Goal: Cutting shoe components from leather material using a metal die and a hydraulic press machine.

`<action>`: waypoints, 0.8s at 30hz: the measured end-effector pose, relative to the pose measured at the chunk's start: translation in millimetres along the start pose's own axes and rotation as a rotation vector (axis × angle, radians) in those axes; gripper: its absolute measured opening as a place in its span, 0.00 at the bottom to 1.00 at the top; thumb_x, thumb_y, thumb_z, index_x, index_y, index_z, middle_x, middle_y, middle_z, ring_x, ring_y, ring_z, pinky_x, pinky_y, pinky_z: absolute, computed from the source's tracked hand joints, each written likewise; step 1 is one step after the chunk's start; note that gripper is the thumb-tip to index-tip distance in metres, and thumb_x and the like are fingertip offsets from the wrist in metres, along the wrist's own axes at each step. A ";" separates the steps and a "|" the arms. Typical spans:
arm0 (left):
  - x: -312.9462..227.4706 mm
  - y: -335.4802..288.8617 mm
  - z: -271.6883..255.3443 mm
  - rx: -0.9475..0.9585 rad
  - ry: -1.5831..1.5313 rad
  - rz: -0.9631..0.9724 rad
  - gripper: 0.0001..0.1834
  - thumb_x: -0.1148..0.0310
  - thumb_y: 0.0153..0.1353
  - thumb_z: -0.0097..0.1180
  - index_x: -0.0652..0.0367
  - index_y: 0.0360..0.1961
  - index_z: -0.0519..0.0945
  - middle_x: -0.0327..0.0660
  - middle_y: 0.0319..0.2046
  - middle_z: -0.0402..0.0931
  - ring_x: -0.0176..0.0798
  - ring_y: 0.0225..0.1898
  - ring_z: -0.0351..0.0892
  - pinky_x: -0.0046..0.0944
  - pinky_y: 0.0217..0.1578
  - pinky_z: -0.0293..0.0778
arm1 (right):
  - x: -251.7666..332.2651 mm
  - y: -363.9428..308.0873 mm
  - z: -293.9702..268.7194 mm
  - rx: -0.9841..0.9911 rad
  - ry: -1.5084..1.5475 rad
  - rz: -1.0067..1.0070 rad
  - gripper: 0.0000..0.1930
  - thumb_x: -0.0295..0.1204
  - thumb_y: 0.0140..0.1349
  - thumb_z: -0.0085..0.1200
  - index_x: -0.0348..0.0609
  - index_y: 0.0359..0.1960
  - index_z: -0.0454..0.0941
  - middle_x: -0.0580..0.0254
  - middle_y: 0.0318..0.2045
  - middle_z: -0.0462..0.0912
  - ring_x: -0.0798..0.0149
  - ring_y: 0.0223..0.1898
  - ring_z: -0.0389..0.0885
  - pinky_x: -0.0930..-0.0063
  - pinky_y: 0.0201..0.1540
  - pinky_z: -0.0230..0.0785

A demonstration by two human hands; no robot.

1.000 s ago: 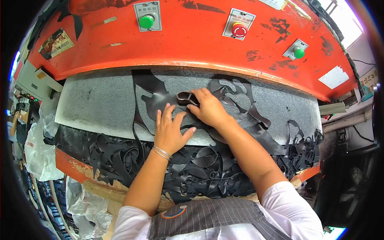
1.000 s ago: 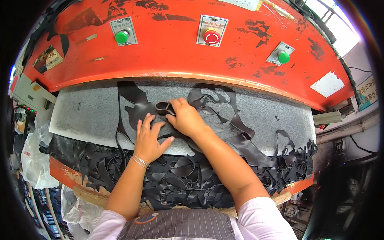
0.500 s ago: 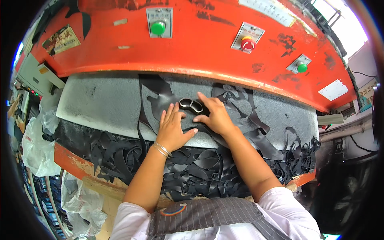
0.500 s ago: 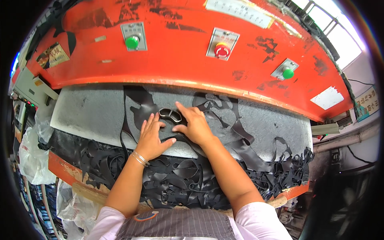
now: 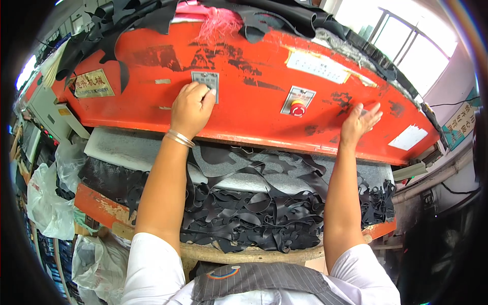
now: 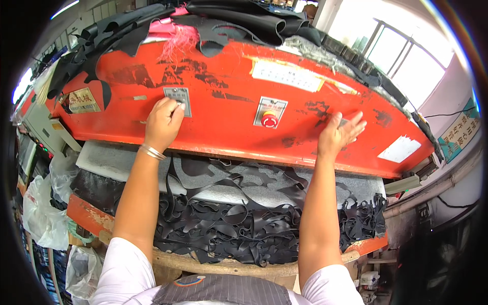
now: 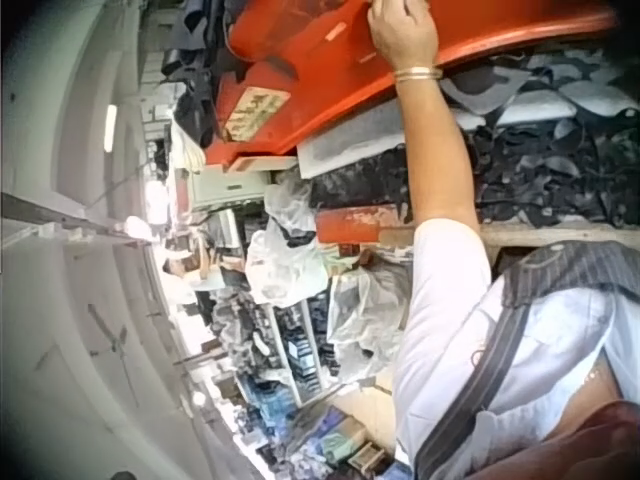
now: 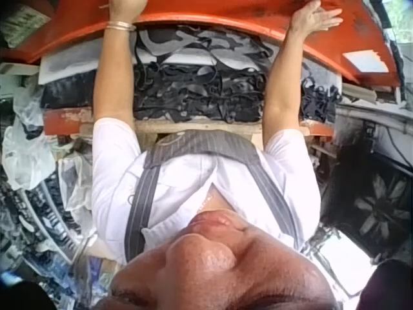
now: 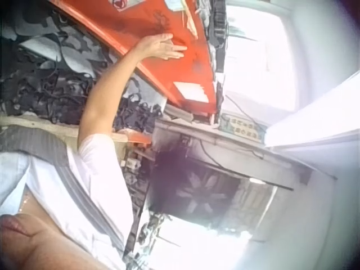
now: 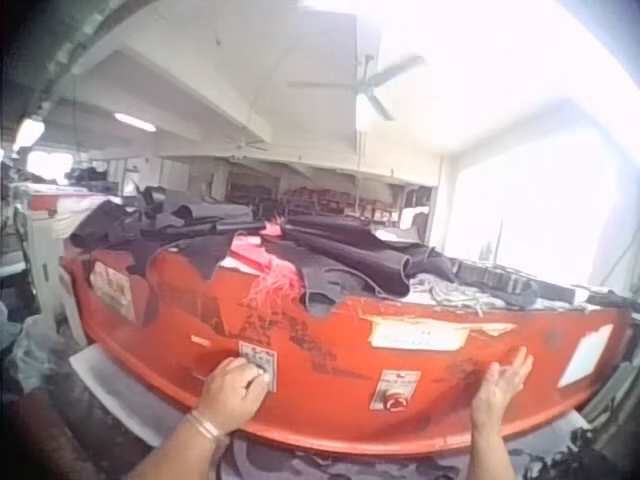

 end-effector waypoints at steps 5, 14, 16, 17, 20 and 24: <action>-74.6 -80.8 -36.2 0.298 -0.211 -0.189 0.19 0.67 0.62 0.56 0.60 0.16 0.67 0.46 0.19 0.64 0.50 0.25 0.65 0.48 0.28 0.62 | -6.5 -72.1 -87.6 0.133 0.305 -0.068 0.35 0.42 0.70 0.45 0.39 0.72 0.49 0.39 0.72 0.47 0.46 0.74 0.46 0.56 0.72 0.39; -189.1 -309.4 -82.4 0.884 -0.157 -0.279 0.12 0.59 0.57 0.61 0.55 0.35 0.86 0.38 0.30 0.78 0.45 0.37 0.78 0.45 0.39 0.74 | 92.2 -327.1 -223.2 1.478 0.442 -0.687 0.33 0.43 0.46 0.69 0.34 0.51 0.75 0.55 0.39 0.79 0.51 0.42 0.77 0.61 0.47 0.72; -198.4 -308.1 -85.7 0.764 -0.084 -0.323 0.11 0.61 0.55 0.62 0.57 0.34 0.85 0.41 0.32 0.80 0.47 0.37 0.76 0.43 0.39 0.73 | 94.5 -339.1 -227.2 1.369 0.277 -0.670 0.20 0.33 0.51 0.59 0.36 0.45 0.76 0.58 0.34 0.76 0.56 0.39 0.77 0.66 0.41 0.73; -203.0 -304.9 -83.5 0.704 -0.062 -0.317 0.10 0.64 0.52 0.62 0.57 0.31 0.85 0.40 0.30 0.79 0.47 0.34 0.75 0.42 0.38 0.72 | 91.0 -341.3 -227.6 1.359 0.276 -0.646 0.17 0.31 0.51 0.58 0.37 0.43 0.77 0.58 0.34 0.76 0.56 0.38 0.77 0.66 0.41 0.74; -202.1 -305.2 -81.4 0.689 -0.020 -0.374 0.09 0.65 0.50 0.63 0.57 0.29 0.85 0.40 0.28 0.77 0.47 0.34 0.75 0.43 0.37 0.72 | 92.8 -339.6 -226.1 1.330 0.307 -0.632 0.14 0.29 0.51 0.57 0.38 0.40 0.77 0.57 0.32 0.76 0.55 0.37 0.78 0.66 0.39 0.74; -193.0 -299.3 -80.5 0.743 -0.063 -0.387 0.08 0.64 0.49 0.64 0.56 0.27 0.86 0.40 0.25 0.77 0.47 0.31 0.76 0.43 0.35 0.73 | 90.1 -330.4 -203.3 1.524 0.275 -0.644 0.23 0.35 0.48 0.64 0.39 0.46 0.78 0.56 0.37 0.80 0.53 0.40 0.79 0.63 0.41 0.76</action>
Point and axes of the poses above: each hand's wrist, its own y-axis towards the middle knuckle, its own z-axis out of the palm, x = y × z, the point moved 5 cm from there along y, towards the middle knuckle
